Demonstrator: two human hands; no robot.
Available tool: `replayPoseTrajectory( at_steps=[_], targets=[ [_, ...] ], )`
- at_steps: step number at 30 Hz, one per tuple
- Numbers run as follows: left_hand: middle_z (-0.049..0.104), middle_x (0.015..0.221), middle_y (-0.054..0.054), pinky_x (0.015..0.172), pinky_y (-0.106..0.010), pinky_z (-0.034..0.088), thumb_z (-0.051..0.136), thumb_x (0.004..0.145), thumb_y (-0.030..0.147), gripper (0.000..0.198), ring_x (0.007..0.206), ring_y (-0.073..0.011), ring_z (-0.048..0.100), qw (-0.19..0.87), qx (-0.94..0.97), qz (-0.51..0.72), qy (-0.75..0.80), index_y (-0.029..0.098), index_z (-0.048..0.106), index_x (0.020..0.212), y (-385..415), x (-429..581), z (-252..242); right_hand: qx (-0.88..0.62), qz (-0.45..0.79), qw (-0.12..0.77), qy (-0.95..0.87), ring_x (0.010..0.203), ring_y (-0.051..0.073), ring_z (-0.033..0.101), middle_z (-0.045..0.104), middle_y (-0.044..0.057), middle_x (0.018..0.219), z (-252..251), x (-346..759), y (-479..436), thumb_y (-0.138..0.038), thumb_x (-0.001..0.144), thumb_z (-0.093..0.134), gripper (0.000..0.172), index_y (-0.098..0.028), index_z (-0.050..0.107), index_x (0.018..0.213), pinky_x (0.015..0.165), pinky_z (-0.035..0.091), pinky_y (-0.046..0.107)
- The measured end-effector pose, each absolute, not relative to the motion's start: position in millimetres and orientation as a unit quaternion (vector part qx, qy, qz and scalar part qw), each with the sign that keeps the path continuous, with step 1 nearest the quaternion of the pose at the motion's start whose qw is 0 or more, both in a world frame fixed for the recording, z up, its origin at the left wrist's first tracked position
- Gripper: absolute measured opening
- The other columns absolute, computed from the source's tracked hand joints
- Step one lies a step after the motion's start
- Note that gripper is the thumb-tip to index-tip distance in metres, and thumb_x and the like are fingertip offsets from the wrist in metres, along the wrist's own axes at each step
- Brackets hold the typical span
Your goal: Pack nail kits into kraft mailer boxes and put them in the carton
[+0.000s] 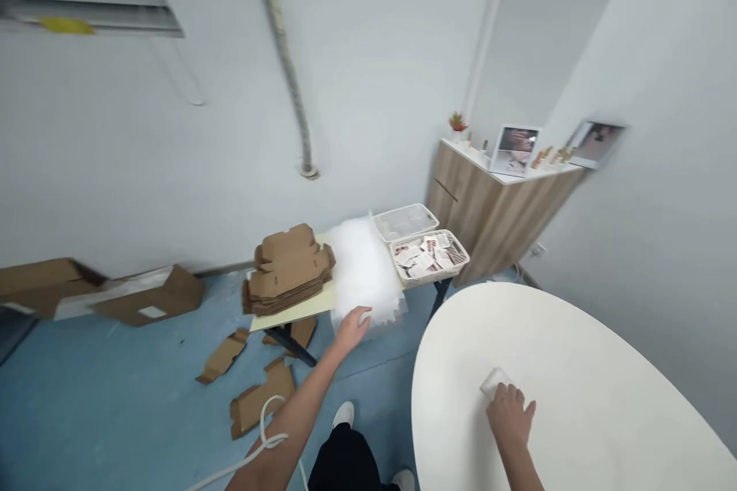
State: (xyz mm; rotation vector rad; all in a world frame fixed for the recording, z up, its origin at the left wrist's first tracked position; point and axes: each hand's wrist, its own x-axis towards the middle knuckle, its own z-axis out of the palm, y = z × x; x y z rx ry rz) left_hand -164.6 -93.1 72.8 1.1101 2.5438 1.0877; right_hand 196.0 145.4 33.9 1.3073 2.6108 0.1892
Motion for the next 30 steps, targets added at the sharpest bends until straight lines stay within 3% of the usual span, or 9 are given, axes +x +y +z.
replayPoseTrajectory(
  at_steps=[4, 10, 16, 23, 27, 30],
  targets=[
    [0.068, 0.106, -0.007, 0.095, -0.04, 0.048, 0.051, 0.087, 0.021, 0.02, 0.105, -0.0238, 0.062, 0.01, 0.286, 0.341, 0.896, 0.02, 0.065, 0.102, -180.0, -230.9, 88.6, 0.387, 0.11, 0.045, 0.914, 0.114, 0.032, 0.055, 0.063, 0.016, 0.11, 52.3, 134.5, 139.1, -0.01, 0.082, 0.039, 0.036, -0.019, 0.066, 0.104, 0.099, 0.032, 0.055],
    [0.064, 0.092, -0.006, 0.089, -0.038, 0.046, 0.057, 0.088, 0.032, 0.013, 0.096, -0.0242, 0.059, -0.047, 0.217, 0.285, 0.932, 0.021, 0.064, 0.087, -272.0, -296.5, 96.7, 0.209, 0.011, 0.012, 0.978, 0.1, 0.026, 0.058, 0.062, 0.013, 0.102, 88.0, -43.4, 62.9, -0.014, 0.085, 0.045, 0.024, -0.016, 0.062, 0.1, 0.091, 0.037, 0.038],
    [0.058, 0.095, -0.006, 0.084, -0.036, 0.044, 0.062, 0.086, 0.047, 0.026, 0.099, -0.0255, 0.054, 0.021, 0.241, 0.201, 0.949, 0.021, 0.062, 0.086, -299.5, -353.5, 93.2, 0.061, -0.1, 0.005, 0.993, 0.1, 0.022, 0.054, 0.06, 0.009, 0.105, 104.6, -197.1, -32.8, -0.014, 0.084, 0.052, 0.019, -0.018, 0.06, 0.101, 0.088, 0.037, 0.03],
    [0.056, 0.099, -0.009, 0.083, -0.036, 0.044, 0.066, 0.078, 0.058, 0.041, 0.102, -0.0283, 0.053, 0.104, 0.273, 0.159, 0.943, 0.018, 0.06, 0.087, -295.5, -407.3, 86.4, -0.011, -0.131, 0.021, 0.991, 0.102, 0.024, 0.051, 0.058, 0.009, 0.108, 110.5, -289.8, -87.7, -0.016, 0.084, 0.054, 0.018, -0.018, 0.057, 0.102, 0.085, 0.039, 0.033],
    [0.057, 0.097, -0.008, 0.082, -0.035, 0.045, 0.069, 0.076, 0.054, 0.038, 0.1, -0.028, 0.054, 0.122, 0.295, 0.181, 0.93, 0.018, 0.062, 0.086, -300.6, -431.3, 88.5, -0.018, -0.132, 0.057, 0.989, 0.104, 0.024, 0.051, 0.058, 0.009, 0.11, 111.7, -319.1, -93.5, -0.018, 0.083, 0.055, 0.02, -0.017, 0.058, 0.102, 0.088, 0.038, 0.034],
    [0.059, 0.094, -0.006, 0.084, -0.033, 0.044, 0.064, 0.083, 0.036, 0.018, 0.097, -0.0244, 0.056, 0.113, 0.365, 0.206, 0.901, 0.019, 0.064, 0.087, -301.6, -440.8, 92.1, -0.014, -0.129, 0.075, 0.989, 0.104, 0.024, 0.052, 0.06, 0.01, 0.109, 113.0, -336.7, -94.0, -0.018, 0.083, 0.054, 0.022, -0.017, 0.057, 0.105, 0.091, 0.036, 0.036]
  ],
)
